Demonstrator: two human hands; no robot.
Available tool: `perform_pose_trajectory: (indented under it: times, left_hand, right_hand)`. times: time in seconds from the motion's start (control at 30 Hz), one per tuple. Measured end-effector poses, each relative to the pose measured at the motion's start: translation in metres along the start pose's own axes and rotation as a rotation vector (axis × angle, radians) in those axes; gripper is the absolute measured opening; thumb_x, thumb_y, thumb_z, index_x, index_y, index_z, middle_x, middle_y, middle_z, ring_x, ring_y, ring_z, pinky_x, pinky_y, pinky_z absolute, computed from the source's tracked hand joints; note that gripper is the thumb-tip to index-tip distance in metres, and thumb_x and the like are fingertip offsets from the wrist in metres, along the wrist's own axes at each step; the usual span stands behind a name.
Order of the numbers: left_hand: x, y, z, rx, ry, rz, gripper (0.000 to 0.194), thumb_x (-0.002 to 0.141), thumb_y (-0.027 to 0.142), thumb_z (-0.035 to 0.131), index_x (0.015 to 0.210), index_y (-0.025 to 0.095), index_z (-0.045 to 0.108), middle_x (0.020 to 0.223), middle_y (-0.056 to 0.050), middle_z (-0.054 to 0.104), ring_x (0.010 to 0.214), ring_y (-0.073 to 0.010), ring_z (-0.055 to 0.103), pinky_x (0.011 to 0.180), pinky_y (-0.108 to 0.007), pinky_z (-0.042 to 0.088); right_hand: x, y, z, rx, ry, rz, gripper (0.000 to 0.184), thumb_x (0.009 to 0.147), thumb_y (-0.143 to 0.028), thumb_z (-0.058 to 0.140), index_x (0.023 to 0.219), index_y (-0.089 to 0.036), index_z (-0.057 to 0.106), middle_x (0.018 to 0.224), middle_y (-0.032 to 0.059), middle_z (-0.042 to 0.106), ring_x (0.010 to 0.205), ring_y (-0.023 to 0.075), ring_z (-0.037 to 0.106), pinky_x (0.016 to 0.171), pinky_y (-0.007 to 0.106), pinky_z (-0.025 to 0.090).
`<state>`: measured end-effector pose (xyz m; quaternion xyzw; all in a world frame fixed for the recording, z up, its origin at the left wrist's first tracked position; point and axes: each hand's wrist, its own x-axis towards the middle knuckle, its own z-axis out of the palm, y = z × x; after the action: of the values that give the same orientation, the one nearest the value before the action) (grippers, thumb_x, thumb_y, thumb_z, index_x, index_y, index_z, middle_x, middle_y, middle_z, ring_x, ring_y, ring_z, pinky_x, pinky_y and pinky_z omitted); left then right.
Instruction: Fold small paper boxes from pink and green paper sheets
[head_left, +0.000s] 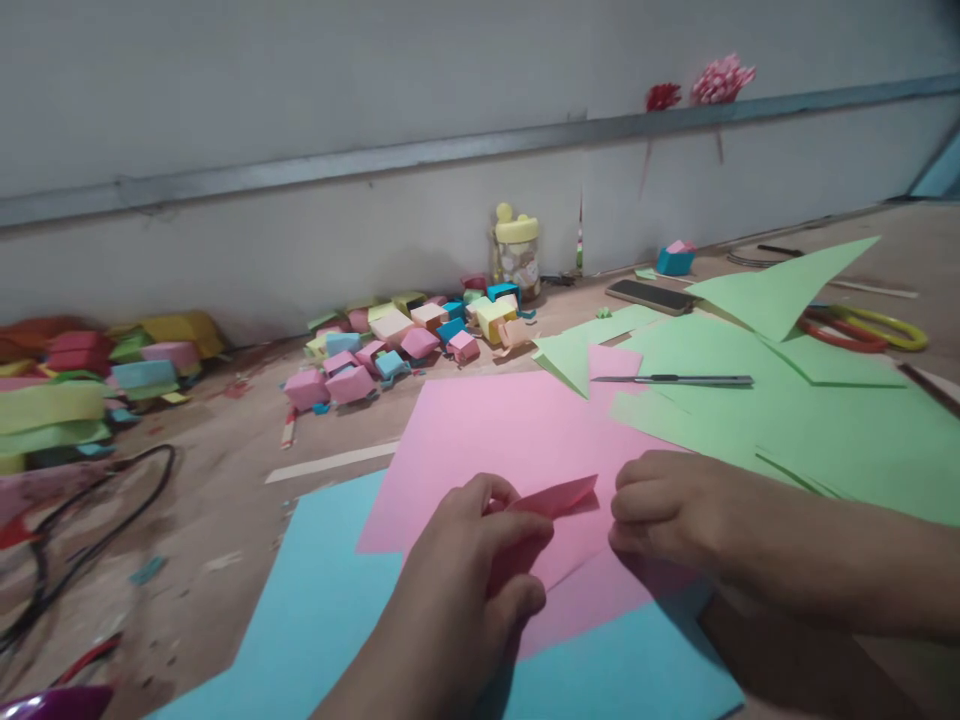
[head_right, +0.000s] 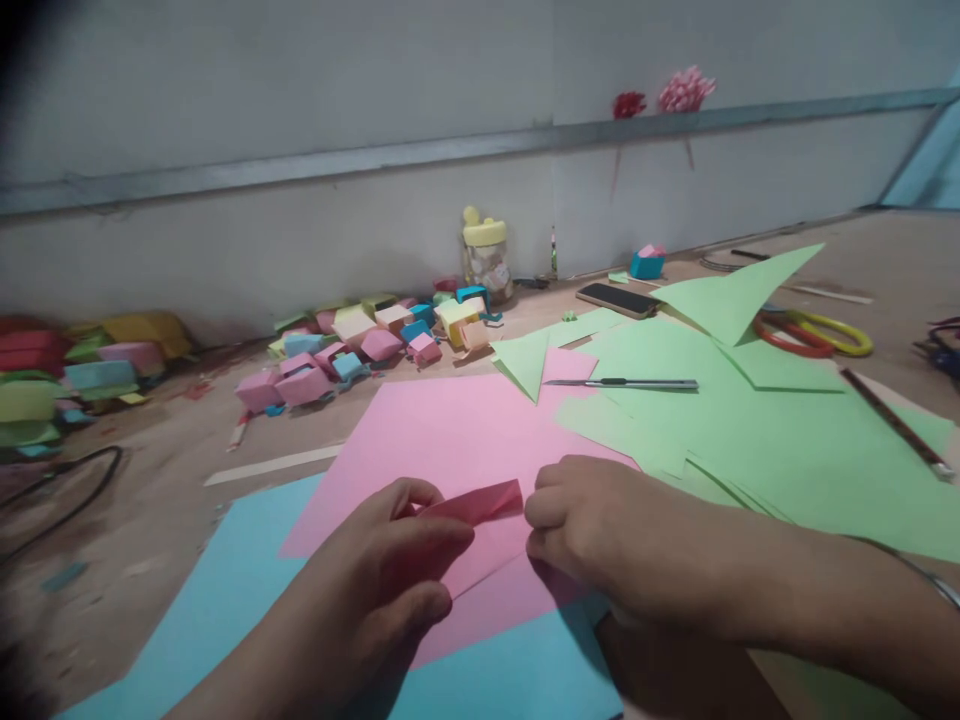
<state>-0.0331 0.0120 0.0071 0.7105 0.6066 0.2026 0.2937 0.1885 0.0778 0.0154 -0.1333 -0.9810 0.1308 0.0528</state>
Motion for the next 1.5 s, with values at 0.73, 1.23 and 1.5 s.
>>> perform_pose_trajectory:
  times: [0.73, 1.23, 1.5]
  left_hand:
    - [0.007, -0.005, -0.015, -0.262, 0.006, -0.145, 0.036, 0.07, -0.002, 0.044, 0.085, 0.019, 0.068, 0.091, 0.001, 0.07, 0.088, -0.0135, 0.062, 0.077, -0.024, 0.047]
    - [0.004, -0.004, -0.004, -0.115, 0.189, -0.113, 0.038, 0.072, 0.006, 0.051, 0.098, 0.026, 0.07, 0.105, 0.005, 0.072, 0.096, -0.0159, 0.063, 0.084, -0.027, 0.047]
    - [0.003, -0.002, 0.008, 0.158, 0.244, -0.089, 0.018, 0.069, 0.012, 0.057, 0.08, 0.023, 0.066, 0.066, 0.003, 0.064, 0.064, -0.0167, 0.058, 0.058, -0.028, 0.042]
  right_hand:
    - [0.029, 0.011, 0.038, 0.017, 0.392, 0.091, 0.012, 0.082, -0.015, 0.052, 0.093, -0.014, 0.057, 0.092, 0.0082, 0.061, 0.081, 0.018, 0.05, 0.07, 0.03, 0.042]
    - [0.011, 0.013, 0.019, -0.143, 0.259, -0.192, 0.016, 0.086, -0.027, 0.055, 0.073, -0.019, 0.061, 0.07, 0.0017, 0.055, 0.066, 0.0151, 0.039, 0.059, 0.029, 0.026]
    - [0.015, 0.011, 0.011, -0.069, 0.556, -0.029, 0.023, 0.085, -0.027, 0.058, 0.1, -0.01, 0.063, 0.086, 0.01, 0.058, 0.079, 0.0185, 0.047, 0.068, 0.03, 0.039]
